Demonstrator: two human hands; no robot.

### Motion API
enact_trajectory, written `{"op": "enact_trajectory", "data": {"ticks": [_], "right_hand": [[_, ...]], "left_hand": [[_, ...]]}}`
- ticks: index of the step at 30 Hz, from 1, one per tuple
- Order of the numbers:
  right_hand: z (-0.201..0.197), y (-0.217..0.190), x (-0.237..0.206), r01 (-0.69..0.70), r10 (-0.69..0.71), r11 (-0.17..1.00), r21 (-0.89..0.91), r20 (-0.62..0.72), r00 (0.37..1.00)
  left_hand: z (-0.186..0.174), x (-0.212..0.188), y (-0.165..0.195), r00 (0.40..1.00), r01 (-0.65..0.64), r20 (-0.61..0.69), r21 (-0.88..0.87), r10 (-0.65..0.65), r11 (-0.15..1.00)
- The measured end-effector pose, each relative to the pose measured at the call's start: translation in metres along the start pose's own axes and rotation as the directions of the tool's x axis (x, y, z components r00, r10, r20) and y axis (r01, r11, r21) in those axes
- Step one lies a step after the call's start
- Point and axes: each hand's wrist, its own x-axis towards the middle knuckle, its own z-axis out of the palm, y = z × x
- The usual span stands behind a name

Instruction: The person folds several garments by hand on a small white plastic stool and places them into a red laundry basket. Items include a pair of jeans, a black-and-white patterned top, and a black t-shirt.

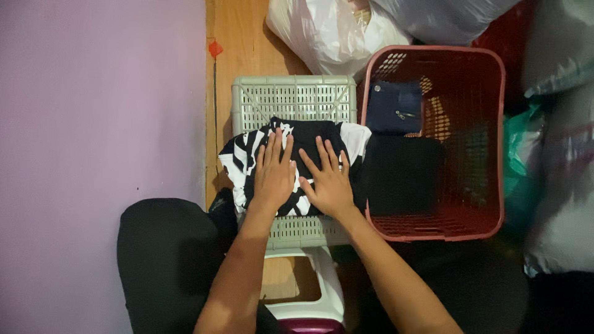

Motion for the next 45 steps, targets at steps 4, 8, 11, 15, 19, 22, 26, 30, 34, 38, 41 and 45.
{"op": "enact_trajectory", "data": {"ticks": [4, 8, 11, 15, 19, 22, 26, 30, 34, 38, 41, 45], "right_hand": [[-0.003, 0.004, -0.002, -0.012, 0.012, 1.0, 0.012, 0.043, 0.999], [-0.012, 0.016, -0.01, -0.059, 0.059, 0.997, 0.051, 0.007, 0.998], [-0.025, 0.03, -0.019, -0.325, 0.332, 0.941, 0.091, -0.085, 0.939], [-0.041, 0.043, -0.027, -0.54, 0.675, 0.616, 0.574, -0.031, 0.737], [-0.047, 0.047, -0.029, -0.744, 0.684, 0.364, 0.56, 0.381, 0.621], [-0.04, 0.045, -0.034, -0.765, 0.696, 0.34, 0.547, 0.401, 0.596], [-0.028, 0.054, -0.033, -0.785, 0.703, 0.267, 0.559, 0.444, 0.555], [-0.021, 0.06, -0.031, -0.705, 0.596, 0.263, 0.659, 0.463, 0.656], [-0.03, 0.055, -0.03, -0.736, 0.551, 0.158, 0.659, 0.56, 0.619], [-0.05, 0.055, -0.027, -0.723, 0.45, 0.037, 0.69, 0.635, 0.629], [-0.055, 0.058, -0.031, -0.684, 0.381, -0.046, 0.728, 0.646, 0.662], [-0.047, 0.06, -0.04, -0.622, 0.394, -0.079, 0.779, 0.597, 0.699]], "left_hand": [[-0.01, 0.002, 0.004, 1.0, 0.006, 0.01, -0.054, -0.006, 0.998], [-0.028, 0.012, -0.003, 0.98, 0.156, 0.142, -0.116, -0.139, 0.981], [-0.039, 0.022, -0.019, 0.9, 0.429, -0.044, -0.076, -0.433, 0.9], [-0.043, 0.024, -0.055, 0.559, 0.8, 0.034, -0.285, -0.828, 0.528], [-0.034, 0.001, -0.069, 0.443, 0.85, 0.216, -0.41, -0.87, 0.331], [-0.031, -0.006, -0.067, 0.455, 0.885, 0.282, -0.25, -0.845, 0.393], [-0.03, -0.009, -0.064, 0.579, 0.815, 0.294, -0.175, -0.76, 0.553], [-0.016, -0.015, -0.067, 0.75, 0.662, 0.316, -0.369, -0.581, 0.653], [0.002, -0.018, -0.08, 0.815, 0.576, 0.25, -0.453, -0.523, 0.68], [0.008, -0.018, -0.087, 0.824, 0.521, 0.152, -0.58, -0.545, 0.627], [0.009, -0.018, -0.085, 0.843, 0.478, 0.178, -0.68, -0.508, 0.556], [0.014, -0.019, -0.079, 0.78, 0.612, 0.252, -0.503, -0.574, 0.61]]}}
